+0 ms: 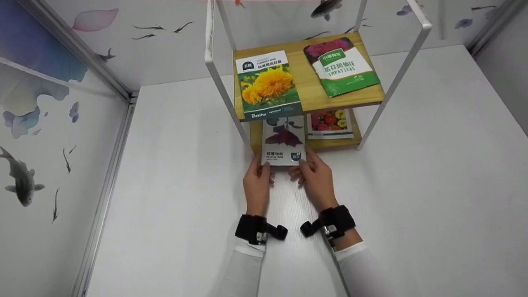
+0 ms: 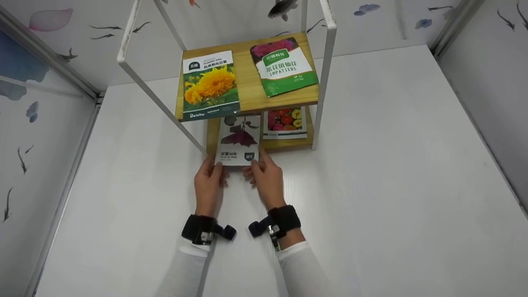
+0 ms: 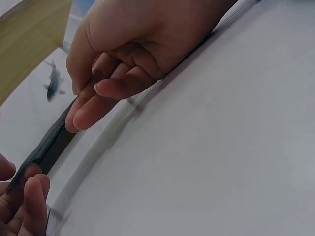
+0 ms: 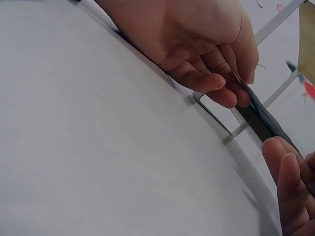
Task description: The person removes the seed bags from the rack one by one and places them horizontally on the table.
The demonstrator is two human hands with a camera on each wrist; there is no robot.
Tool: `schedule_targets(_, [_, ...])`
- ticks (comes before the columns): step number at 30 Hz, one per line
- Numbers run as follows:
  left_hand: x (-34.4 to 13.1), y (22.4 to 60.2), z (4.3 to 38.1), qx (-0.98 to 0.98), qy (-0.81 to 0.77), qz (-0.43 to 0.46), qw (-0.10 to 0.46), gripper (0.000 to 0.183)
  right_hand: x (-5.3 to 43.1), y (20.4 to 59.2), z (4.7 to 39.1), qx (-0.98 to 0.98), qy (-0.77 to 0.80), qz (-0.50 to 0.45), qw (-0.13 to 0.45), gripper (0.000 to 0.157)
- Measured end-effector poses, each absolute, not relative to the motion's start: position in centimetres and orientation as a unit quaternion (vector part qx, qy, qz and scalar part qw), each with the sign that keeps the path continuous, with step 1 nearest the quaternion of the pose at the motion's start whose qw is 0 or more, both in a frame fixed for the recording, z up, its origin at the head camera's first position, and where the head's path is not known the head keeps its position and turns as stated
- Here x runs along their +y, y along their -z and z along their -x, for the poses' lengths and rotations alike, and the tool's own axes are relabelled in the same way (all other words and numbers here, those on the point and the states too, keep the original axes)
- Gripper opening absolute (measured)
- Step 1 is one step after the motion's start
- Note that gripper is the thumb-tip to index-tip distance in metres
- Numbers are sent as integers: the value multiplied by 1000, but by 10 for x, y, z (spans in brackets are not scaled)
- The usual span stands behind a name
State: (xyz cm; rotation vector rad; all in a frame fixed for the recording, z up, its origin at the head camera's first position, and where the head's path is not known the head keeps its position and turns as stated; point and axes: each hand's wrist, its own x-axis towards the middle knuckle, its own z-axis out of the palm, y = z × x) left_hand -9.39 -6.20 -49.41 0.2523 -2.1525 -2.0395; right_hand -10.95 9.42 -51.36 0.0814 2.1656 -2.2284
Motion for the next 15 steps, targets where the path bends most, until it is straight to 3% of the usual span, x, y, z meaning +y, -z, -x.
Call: schedule_targets(15, [-68,484,70,-717,693,-50,58,50,98,514,92,696,717,-17,32,48])
